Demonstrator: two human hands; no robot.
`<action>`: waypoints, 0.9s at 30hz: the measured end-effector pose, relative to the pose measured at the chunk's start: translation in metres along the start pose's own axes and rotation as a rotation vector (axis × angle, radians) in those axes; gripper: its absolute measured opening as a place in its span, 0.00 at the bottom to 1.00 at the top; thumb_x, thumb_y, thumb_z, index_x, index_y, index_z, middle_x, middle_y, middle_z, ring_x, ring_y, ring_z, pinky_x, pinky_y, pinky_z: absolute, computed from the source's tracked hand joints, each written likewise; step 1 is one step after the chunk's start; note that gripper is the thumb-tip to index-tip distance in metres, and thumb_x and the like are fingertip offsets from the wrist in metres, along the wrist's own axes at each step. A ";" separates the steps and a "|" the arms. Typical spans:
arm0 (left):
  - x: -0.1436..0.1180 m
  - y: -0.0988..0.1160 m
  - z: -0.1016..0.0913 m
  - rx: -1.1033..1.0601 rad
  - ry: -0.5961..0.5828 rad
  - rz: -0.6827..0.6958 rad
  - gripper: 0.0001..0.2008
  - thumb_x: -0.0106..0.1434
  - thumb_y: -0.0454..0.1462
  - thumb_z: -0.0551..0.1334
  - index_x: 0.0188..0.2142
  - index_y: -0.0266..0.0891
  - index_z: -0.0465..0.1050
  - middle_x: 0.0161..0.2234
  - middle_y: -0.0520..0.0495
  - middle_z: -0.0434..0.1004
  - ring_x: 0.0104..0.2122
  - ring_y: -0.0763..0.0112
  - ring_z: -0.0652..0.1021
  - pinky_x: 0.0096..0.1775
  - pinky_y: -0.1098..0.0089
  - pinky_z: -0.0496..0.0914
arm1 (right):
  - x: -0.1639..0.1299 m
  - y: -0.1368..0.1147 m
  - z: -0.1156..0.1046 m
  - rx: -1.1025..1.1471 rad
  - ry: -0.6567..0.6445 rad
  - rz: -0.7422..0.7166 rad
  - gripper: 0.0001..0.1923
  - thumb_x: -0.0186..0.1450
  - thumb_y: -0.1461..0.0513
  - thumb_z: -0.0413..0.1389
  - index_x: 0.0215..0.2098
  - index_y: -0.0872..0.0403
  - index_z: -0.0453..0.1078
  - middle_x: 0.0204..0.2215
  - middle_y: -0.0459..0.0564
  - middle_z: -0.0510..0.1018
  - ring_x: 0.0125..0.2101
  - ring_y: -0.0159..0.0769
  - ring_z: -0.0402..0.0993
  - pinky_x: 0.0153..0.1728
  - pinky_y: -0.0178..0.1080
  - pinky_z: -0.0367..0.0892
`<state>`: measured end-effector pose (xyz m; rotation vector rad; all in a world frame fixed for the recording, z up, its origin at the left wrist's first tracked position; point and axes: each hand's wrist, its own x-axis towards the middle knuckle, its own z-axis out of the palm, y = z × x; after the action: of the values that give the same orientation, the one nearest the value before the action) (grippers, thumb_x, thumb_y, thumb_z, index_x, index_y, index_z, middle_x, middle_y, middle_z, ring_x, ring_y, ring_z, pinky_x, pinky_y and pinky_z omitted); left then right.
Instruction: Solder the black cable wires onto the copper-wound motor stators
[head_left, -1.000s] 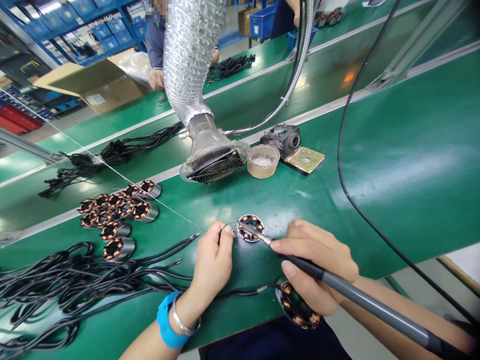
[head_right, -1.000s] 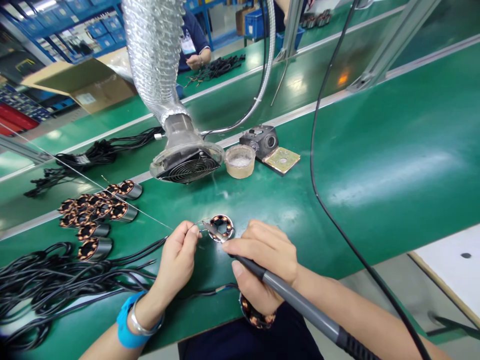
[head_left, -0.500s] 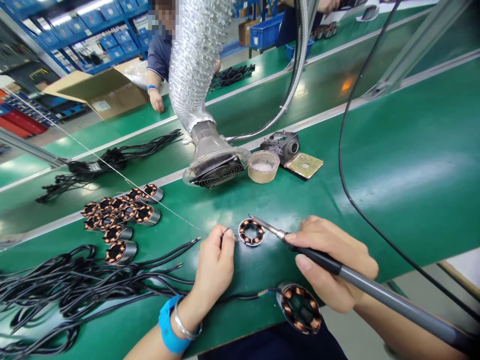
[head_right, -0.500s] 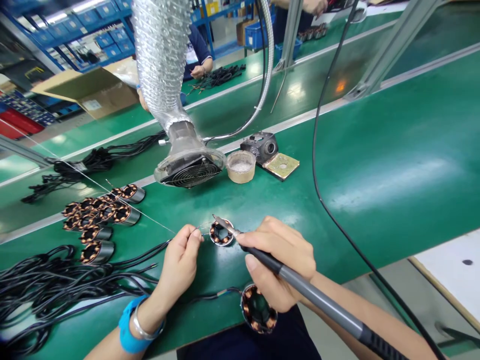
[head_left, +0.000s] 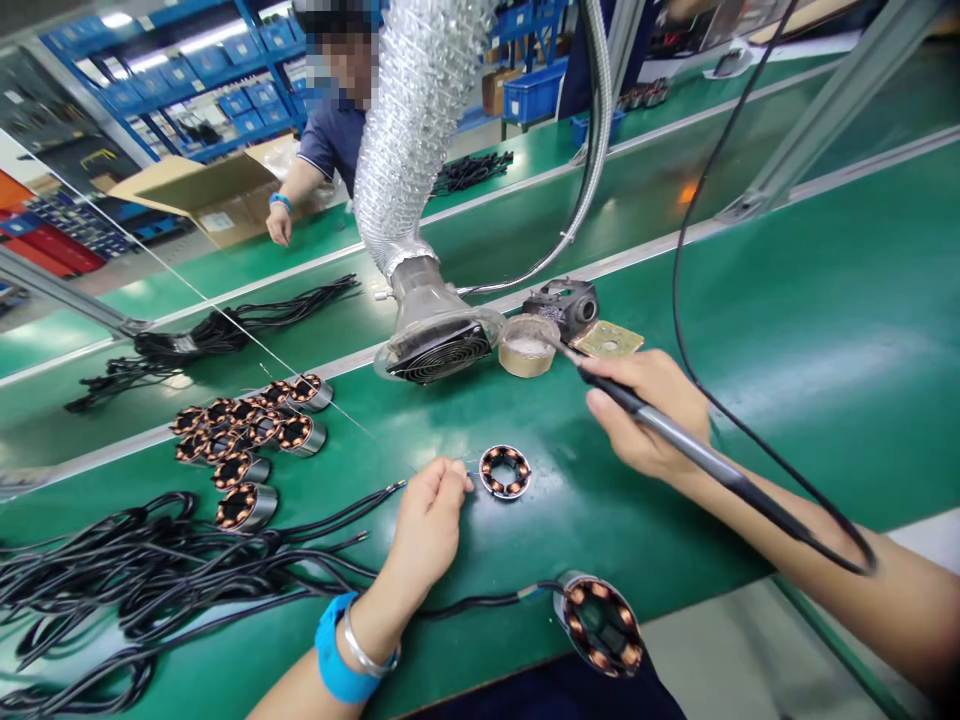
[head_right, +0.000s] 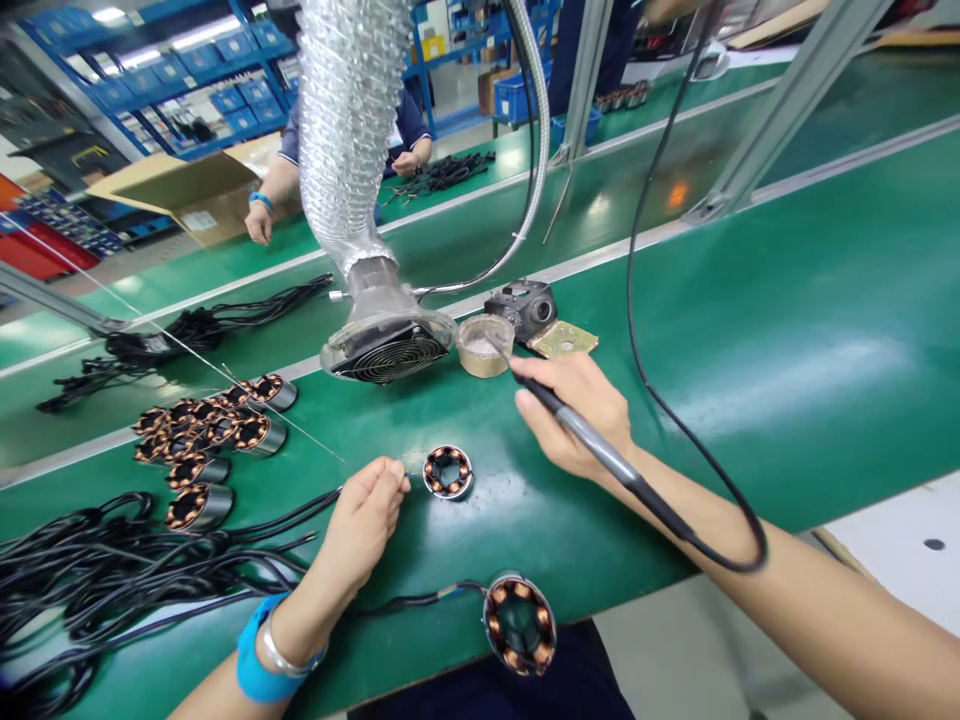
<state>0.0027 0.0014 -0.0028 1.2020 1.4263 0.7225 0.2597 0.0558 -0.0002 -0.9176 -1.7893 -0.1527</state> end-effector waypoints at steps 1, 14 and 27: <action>0.000 0.001 0.000 -0.030 -0.013 -0.019 0.23 0.65 0.54 0.51 0.30 0.36 0.61 0.18 0.59 0.45 0.16 0.83 0.50 0.21 0.78 0.47 | -0.001 0.009 0.004 -0.036 -0.016 0.014 0.17 0.62 0.67 0.59 0.50 0.57 0.71 0.36 0.54 0.76 0.35 0.38 0.72 0.37 0.40 0.69; -0.003 0.012 -0.013 -0.138 -0.132 -0.054 0.22 0.56 0.52 0.61 0.32 0.34 0.62 0.20 0.58 0.51 0.18 0.84 0.52 0.21 0.78 0.48 | -0.001 -0.073 0.035 0.321 -0.305 -0.033 0.09 0.62 0.69 0.55 0.41 0.56 0.66 0.26 0.48 0.72 0.26 0.32 0.64 0.28 0.36 0.65; 0.003 0.002 -0.019 -0.015 -0.122 0.075 0.14 0.63 0.45 0.59 0.37 0.33 0.66 0.33 0.48 0.69 0.34 0.76 0.68 0.39 0.76 0.63 | -0.017 -0.069 0.053 0.488 -0.221 -0.140 0.17 0.61 0.74 0.51 0.46 0.55 0.62 0.27 0.48 0.73 0.28 0.32 0.68 0.30 0.36 0.65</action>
<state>-0.0141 0.0085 0.0025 1.2719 1.2784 0.6985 0.1775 0.0267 -0.0153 -0.4719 -1.9718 0.2978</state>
